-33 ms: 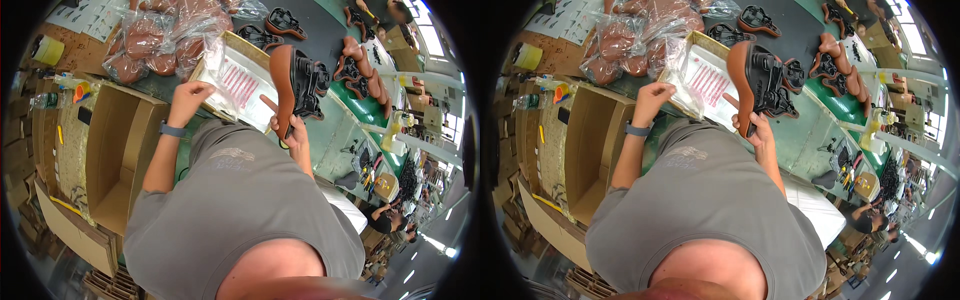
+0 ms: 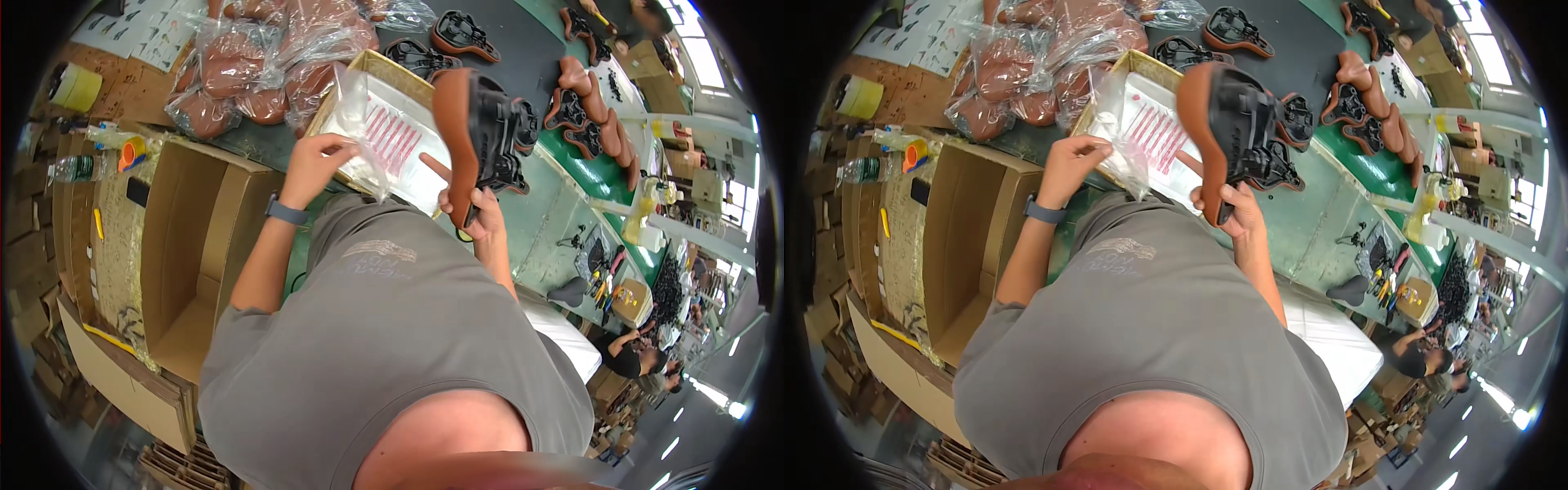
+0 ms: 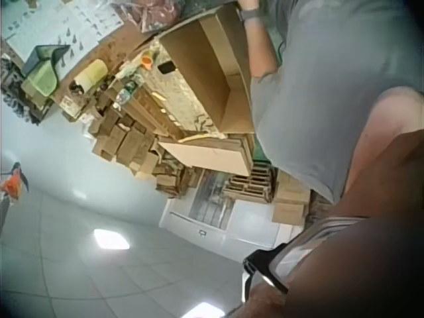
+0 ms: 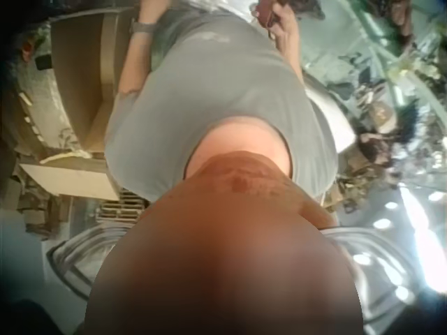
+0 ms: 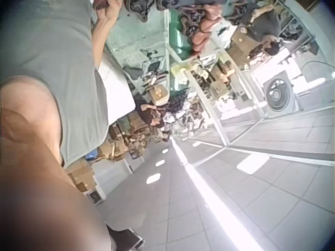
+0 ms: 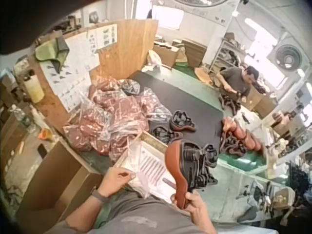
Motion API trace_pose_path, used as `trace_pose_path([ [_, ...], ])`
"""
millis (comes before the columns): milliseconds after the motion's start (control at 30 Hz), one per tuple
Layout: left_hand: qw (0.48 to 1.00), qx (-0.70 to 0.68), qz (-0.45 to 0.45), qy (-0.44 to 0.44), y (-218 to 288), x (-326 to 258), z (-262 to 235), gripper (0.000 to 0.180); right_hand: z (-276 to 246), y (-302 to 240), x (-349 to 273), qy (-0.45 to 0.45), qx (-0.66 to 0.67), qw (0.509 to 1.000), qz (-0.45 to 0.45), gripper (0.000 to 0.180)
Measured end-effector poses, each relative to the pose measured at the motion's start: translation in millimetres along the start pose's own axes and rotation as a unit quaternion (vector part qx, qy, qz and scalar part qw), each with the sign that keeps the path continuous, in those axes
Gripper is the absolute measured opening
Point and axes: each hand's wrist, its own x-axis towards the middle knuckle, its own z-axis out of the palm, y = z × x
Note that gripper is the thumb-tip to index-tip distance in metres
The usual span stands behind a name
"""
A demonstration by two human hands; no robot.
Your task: Folding a cardboard box and packing individually bagged bicycle seats into it.
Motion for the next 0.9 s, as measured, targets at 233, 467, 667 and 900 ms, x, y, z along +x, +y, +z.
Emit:
trace_pose_path([
  [233, 0.963, -0.109, -0.046, -0.241, 13, 21, 64, 0.021, 21, 4, 47, 0.015, -0.182, 0.975, 0.123, 0.060],
  [467, 0.704, -0.691, -0.130, 0.099, -6, 18, -37, 0.025, -1, 0, 35, 0.020, -0.023, 0.997, -0.071, 0.065],
  [667, 0.956, -0.285, 0.003, 0.066, 73, 52, -3, 0.017, 25, -9, 45, 0.059, -0.669, 0.728, -0.139, 0.104],
  [900, 0.953, -0.187, 0.093, -0.220, 92, 50, 29, 0.026, 21, -21, 105, 0.183, -0.287, 0.940, -0.031, 0.082],
])
